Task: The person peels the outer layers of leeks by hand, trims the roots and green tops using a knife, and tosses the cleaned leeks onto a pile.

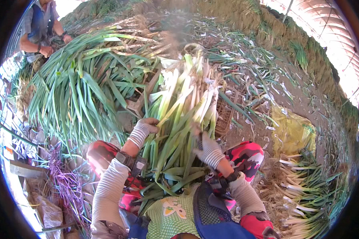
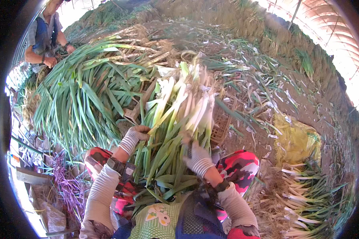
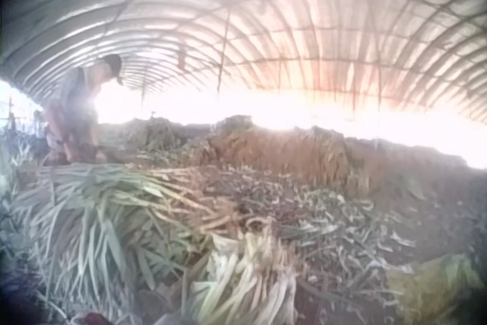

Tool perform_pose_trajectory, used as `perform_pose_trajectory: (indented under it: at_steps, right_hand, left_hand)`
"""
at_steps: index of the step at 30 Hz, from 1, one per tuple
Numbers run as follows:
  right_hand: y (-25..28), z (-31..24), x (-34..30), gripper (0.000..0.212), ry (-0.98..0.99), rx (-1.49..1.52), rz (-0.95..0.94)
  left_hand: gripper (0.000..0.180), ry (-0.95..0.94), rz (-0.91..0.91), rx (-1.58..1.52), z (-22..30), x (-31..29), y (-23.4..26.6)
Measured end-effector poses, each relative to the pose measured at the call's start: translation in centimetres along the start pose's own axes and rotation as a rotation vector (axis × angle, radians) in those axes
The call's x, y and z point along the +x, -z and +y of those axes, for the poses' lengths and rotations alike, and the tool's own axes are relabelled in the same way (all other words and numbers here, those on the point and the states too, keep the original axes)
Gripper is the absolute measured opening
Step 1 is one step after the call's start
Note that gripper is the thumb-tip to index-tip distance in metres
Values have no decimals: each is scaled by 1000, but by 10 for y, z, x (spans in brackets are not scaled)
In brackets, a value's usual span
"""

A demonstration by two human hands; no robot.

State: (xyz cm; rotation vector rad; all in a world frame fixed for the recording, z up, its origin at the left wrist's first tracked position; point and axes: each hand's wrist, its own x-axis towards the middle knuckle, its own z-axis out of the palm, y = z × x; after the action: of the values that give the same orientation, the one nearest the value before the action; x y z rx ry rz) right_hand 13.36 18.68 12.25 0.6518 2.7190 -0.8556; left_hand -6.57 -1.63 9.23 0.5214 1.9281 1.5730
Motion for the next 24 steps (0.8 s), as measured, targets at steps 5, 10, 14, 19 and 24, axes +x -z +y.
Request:
perform_pose_trajectory:
  at_steps: [5, 10, 14, 19, 24]
  right_hand:
    - [1, -12, 11, 69, 42, 12, 164]
    - [-14, -30, -27, 66, 298, -40, -50]
    - [0, -8, 10, 64, 6, 11, 221]
    - [-9, 24, 24, 70, 66, -107, 156]
    - [-14, 18, 40, 69, 108, 20, 150]
  left_hand:
    - [37, 222, -62, -103, -14, -2, -4]
    - [36, 232, -21, -352, 2, -31, 5]
    - [37, -2, 159, -50, 69, -95, 53]
    - [40, -74, 695, 49, 132, -208, 167]
    - [32, -168, 1052, 28, 12, -409, 387]
